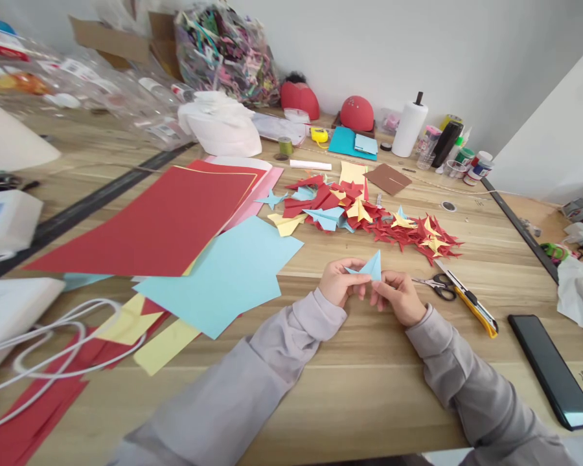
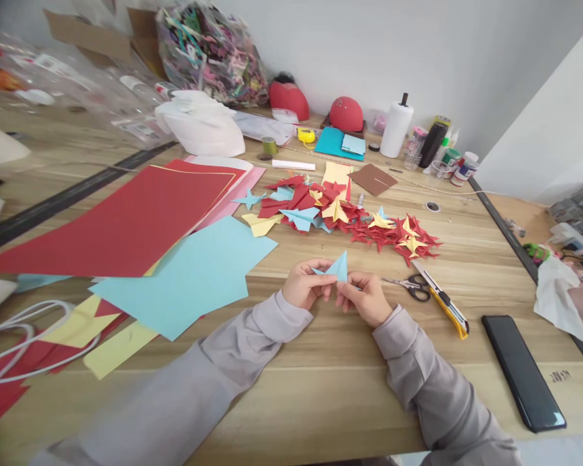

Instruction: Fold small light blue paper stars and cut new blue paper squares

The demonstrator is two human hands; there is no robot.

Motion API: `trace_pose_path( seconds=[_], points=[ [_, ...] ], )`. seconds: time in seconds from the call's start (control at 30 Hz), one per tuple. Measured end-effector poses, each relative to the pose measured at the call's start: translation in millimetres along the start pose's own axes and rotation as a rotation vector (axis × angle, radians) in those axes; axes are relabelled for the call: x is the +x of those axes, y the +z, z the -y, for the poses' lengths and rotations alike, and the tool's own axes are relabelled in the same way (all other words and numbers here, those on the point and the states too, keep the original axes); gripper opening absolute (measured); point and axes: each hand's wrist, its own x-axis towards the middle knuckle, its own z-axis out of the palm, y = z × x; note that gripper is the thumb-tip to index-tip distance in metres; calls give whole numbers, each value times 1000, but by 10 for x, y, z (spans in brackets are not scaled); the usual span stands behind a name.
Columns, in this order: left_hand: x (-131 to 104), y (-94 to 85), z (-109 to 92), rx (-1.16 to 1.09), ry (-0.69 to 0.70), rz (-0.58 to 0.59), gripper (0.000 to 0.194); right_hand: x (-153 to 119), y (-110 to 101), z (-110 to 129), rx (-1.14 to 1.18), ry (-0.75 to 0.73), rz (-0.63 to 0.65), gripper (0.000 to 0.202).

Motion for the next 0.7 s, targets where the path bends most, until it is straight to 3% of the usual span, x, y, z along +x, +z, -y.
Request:
trace_pose_path(
  seconds=[0.43,0.6,0.7],
  points=[
    [11,28,-8,19,-21,-34,47,33,-37,-75,95,-14,-37,26],
    [-8,24,26,187,211,-30,48,32,-61,-90,140,-13,-75,27],
    [-12,9,59,348,350,6,35,29,-74,-98,153,-17,-86,26]
  ],
)
